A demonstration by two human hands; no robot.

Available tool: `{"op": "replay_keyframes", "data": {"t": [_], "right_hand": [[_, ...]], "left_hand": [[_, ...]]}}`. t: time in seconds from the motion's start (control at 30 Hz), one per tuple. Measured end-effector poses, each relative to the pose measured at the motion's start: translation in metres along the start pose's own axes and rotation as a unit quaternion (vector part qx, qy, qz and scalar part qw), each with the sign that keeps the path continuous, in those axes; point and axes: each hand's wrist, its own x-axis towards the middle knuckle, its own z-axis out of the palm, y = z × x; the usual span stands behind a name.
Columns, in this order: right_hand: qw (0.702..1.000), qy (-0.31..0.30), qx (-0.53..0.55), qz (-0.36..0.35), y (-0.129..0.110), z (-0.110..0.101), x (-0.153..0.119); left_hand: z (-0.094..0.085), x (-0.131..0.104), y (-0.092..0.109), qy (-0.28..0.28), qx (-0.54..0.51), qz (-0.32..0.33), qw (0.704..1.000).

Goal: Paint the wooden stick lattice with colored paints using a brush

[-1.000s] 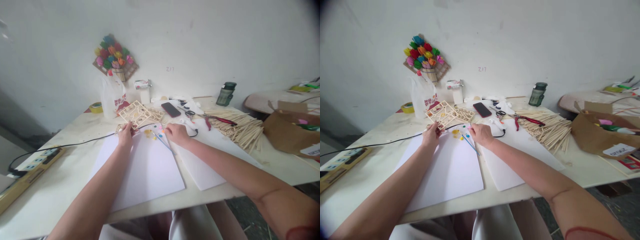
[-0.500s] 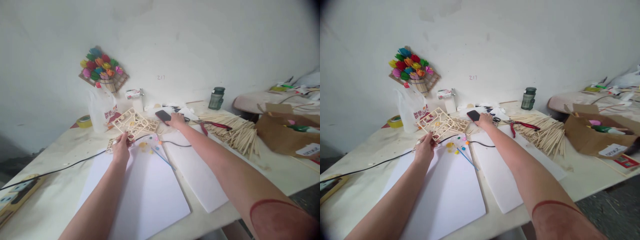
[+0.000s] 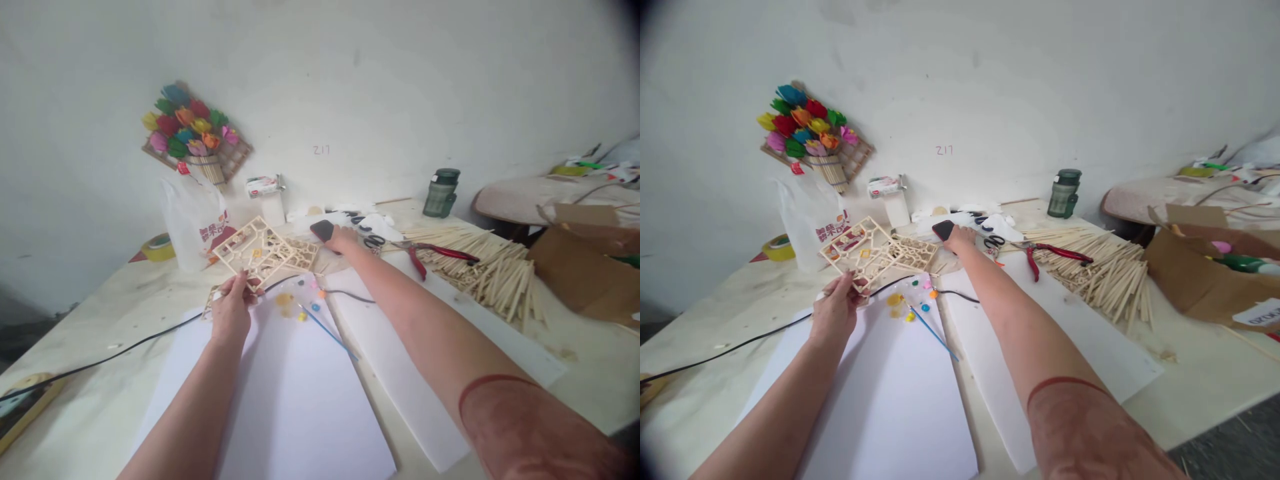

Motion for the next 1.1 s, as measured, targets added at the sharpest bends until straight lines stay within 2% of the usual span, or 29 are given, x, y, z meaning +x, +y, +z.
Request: {"op": "replay_keyframes", "data": {"t": [0.33,0.73,0.8,0.97,1.1], "right_hand": [[1.0,-0.002,0.029,0.004,-0.005,0.001,0.012],[0.998,0.035,0.045,0.006,-0.006,0.002,0.01],[0.999,0.02,0.046,0.0,-0.004,-0.001,0.009],[0.996,-0.063,0.064,-0.003,0.005,-0.017,0.012],[0.997,-0.048,0.055,-0.022,0.017,-0.026,0.015]], "left_hand": [[0.0,-0.002,-0.002,-0.029,0.009,0.01,0.999],[-0.004,0.002,-0.002,-0.022,0.007,0.005,1.0],[-0.004,0.003,-0.001,-0.018,0.002,0.007,1.0],[-0.004,0.005,0.0,0.0,-0.021,0.001,1.0],[-0.004,0.005,0.0,0.003,-0.028,-0.002,1.0]]}}
